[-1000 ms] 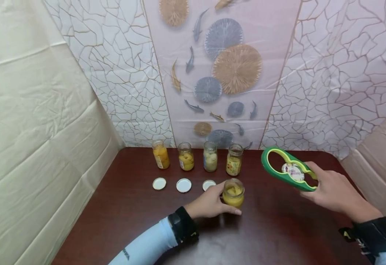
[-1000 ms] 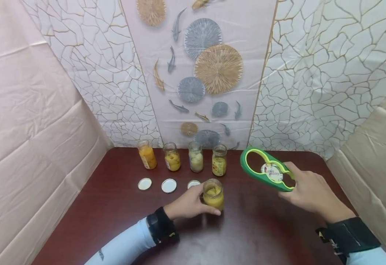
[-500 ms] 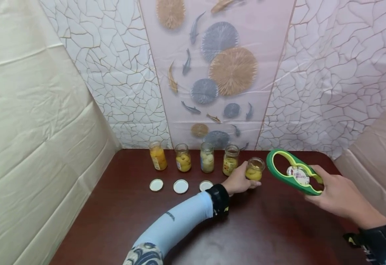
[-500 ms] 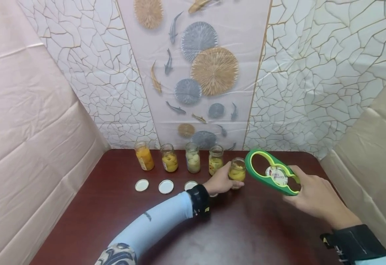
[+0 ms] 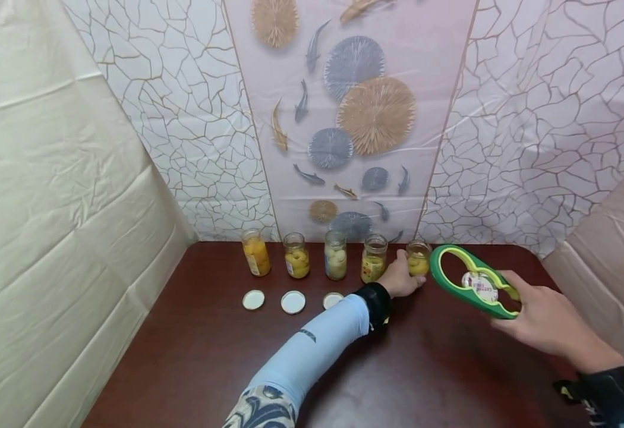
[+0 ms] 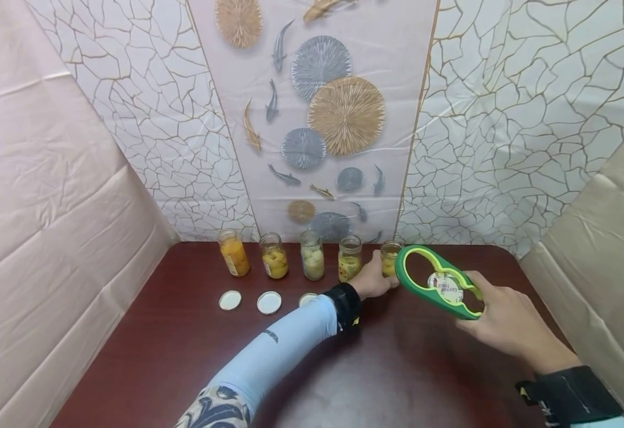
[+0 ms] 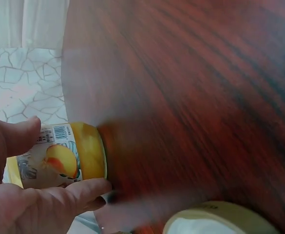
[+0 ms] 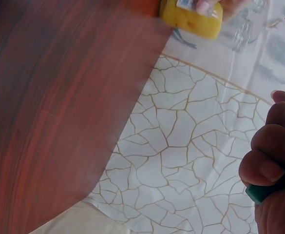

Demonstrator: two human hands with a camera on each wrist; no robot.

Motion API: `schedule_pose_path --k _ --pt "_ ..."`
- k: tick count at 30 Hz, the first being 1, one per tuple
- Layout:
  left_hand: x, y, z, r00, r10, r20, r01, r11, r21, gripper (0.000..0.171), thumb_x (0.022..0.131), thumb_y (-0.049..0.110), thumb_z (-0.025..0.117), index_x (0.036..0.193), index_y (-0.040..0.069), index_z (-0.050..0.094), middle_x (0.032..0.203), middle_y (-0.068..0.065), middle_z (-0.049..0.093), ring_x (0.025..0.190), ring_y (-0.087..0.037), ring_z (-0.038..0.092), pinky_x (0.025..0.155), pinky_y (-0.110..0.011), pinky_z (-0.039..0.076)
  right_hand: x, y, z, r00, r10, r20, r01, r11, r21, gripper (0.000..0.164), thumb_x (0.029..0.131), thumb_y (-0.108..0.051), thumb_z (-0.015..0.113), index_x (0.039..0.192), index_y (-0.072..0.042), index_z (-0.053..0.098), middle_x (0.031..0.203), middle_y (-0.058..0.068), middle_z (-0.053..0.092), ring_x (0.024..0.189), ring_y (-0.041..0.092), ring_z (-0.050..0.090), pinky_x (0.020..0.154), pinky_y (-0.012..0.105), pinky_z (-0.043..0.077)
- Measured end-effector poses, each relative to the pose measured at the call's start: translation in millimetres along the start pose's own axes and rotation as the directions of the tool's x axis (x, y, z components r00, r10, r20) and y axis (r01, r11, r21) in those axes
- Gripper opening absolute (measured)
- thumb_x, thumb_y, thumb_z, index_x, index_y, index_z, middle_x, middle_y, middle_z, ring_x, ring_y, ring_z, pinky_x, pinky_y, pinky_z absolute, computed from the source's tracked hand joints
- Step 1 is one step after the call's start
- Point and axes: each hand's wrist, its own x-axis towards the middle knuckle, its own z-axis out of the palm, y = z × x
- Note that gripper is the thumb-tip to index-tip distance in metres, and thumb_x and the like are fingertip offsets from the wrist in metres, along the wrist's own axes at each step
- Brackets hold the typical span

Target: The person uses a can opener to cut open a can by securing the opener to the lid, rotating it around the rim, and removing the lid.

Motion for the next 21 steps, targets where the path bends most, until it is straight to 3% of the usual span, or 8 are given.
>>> schedule_pose_path --k 4,6,11,15,21 --pt "4.9 -0.8 1.5 1.0 -0.015 -0.023 0.015 1.0 0.019 0.064 0.094 0.029 0.076 0.142 0.016 0.036 0.116 -0.006 0.066 0.102 -0.013 0.063 0.086 -0.028 0.051 2 -2 3 1.0 0.004 0.024 -0.004 1.0 0.008 0.086 0.062 -0.037 0.095 0.131 -0.013 0.051 0.075 0.003 0.063 0.061 0.017 0.051 0.051 0.034 0.037" --pt "5.5 -1.2 2.8 0.999 -0.031 -0.026 0.032 0.999 0.024 0.069 0.093 0.029 0.077 0.146 0.015 0.035 0.12 -0.007 0.067 0.105 -0.013 0.063 0.089 -0.028 0.052 2 -2 3 1.0 0.0 0.031 0.0 1.0 0.007 0.087 0.061 -0.036 0.095 0.132 -0.013 0.05 0.075 0.003 0.064 0.06 0.017 0.051 0.052 0.034 0.037" --pt "-9.3 -1.3 2.6 0.996 -0.085 0.039 0.085 0.996 0.002 0.095 0.092 0.032 0.078 0.162 0.01 0.018 0.15 -0.01 0.055 0.132 -0.016 0.053 0.107 -0.033 0.046 3 -1 4 1.0 -0.009 0.013 0.009 1.0 0.003 0.088 0.059 -0.034 0.096 0.132 -0.013 0.05 0.075 0.003 0.065 0.06 0.016 0.051 0.051 0.034 0.037" --pt "-45.7 -3.6 -8.0 0.995 -0.013 0.095 0.012 1.0 0.007 0.093 0.094 0.037 0.075 0.162 0.007 0.019 0.16 -0.011 0.042 0.142 -0.018 0.042 0.113 -0.035 0.041 5 -3 6 1.0 -0.002 0.031 0.002 1.0 0.002 0.088 0.06 -0.036 0.095 0.132 -0.013 0.05 0.079 0.005 0.067 0.062 0.017 0.053 0.052 0.034 0.038" --pt "-117.7 -19.9 -40.5 0.985 0.117 0.126 -0.118 0.993 0.0 0.072 0.095 0.039 0.074 0.153 0.009 0.043 0.15 -0.005 0.055 0.132 -0.019 0.054 0.105 -0.033 0.047 6 -9 8 0.997 0.0 0.073 0.0 1.0 -0.003 0.089 0.062 -0.04 0.094 0.134 -0.011 0.05 0.082 0.007 0.069 0.066 0.019 0.057 0.055 0.035 0.041"
